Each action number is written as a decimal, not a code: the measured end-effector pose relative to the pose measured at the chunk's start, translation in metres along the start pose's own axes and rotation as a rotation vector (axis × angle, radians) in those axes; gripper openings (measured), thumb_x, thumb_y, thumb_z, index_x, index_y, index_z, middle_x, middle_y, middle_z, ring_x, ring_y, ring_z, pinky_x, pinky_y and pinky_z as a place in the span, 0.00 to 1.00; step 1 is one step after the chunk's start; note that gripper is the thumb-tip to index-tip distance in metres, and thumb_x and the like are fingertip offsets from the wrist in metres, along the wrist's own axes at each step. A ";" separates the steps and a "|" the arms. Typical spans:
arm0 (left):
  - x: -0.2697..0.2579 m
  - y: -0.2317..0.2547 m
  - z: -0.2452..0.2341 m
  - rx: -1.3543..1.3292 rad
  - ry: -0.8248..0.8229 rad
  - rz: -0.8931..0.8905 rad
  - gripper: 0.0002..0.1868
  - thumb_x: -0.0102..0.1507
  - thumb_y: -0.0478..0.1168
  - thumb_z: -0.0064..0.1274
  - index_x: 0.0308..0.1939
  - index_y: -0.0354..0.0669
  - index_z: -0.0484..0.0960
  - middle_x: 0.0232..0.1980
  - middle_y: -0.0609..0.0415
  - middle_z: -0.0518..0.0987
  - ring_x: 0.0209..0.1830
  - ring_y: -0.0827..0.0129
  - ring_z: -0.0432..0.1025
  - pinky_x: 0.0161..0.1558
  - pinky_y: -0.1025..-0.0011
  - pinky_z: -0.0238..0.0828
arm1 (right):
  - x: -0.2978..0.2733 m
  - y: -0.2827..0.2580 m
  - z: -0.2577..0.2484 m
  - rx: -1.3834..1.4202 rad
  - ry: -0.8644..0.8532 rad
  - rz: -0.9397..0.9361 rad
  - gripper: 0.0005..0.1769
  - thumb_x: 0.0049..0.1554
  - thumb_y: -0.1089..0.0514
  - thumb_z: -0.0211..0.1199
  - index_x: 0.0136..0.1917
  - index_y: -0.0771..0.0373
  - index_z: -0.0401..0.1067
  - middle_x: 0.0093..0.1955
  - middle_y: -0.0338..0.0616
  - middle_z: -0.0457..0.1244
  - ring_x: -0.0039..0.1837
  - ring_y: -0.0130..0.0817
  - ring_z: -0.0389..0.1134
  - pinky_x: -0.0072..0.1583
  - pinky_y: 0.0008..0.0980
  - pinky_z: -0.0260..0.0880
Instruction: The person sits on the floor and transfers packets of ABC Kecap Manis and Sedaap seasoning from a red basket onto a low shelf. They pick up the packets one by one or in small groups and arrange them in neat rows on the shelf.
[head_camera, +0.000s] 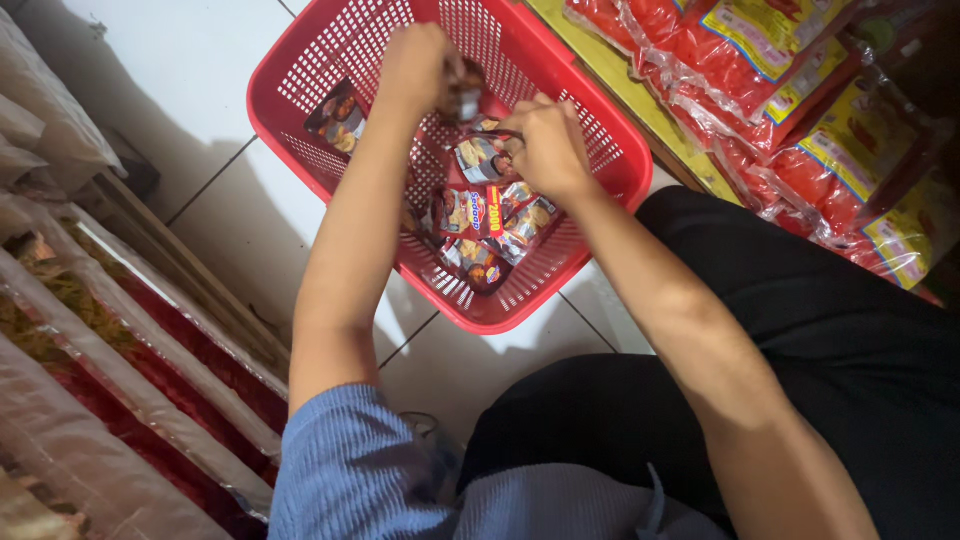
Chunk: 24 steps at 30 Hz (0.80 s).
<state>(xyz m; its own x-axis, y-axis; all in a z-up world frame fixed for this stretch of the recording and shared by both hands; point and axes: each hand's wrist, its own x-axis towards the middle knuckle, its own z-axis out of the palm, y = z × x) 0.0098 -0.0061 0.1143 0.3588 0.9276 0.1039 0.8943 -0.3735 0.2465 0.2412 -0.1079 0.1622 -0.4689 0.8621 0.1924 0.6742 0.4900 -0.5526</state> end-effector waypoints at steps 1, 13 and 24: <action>-0.004 0.010 -0.007 -0.161 -0.031 0.009 0.10 0.46 0.32 0.66 0.30 0.51 0.90 0.31 0.53 0.84 0.30 0.63 0.78 0.41 0.65 0.75 | 0.001 -0.003 -0.002 0.002 0.003 -0.005 0.07 0.52 0.64 0.71 0.46 0.64 0.81 0.49 0.47 0.69 0.57 0.46 0.66 0.61 0.49 0.65; -0.008 0.016 -0.015 -0.929 -0.255 0.042 0.12 0.59 0.37 0.71 0.38 0.40 0.81 0.34 0.61 0.82 0.35 0.81 0.76 0.37 0.78 0.73 | -0.001 0.009 0.018 0.213 0.154 -0.033 0.10 0.55 0.71 0.66 0.52 0.69 0.78 0.52 0.55 0.68 0.54 0.54 0.72 0.58 0.46 0.72; -0.015 -0.020 0.069 -0.282 -0.401 -0.054 0.32 0.49 0.23 0.56 0.54 0.55 0.85 0.53 0.49 0.81 0.54 0.55 0.75 0.53 0.61 0.70 | -0.004 0.008 0.010 -0.073 -0.035 0.177 0.10 0.47 0.65 0.72 0.44 0.68 0.77 0.47 0.61 0.68 0.52 0.59 0.70 0.54 0.52 0.70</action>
<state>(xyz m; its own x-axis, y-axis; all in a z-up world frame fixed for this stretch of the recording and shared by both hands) 0.0052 -0.0120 0.0419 0.4379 0.8538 -0.2814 0.8271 -0.2599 0.4984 0.2427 -0.1087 0.1495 -0.3583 0.9311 0.0688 0.7870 0.3408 -0.5143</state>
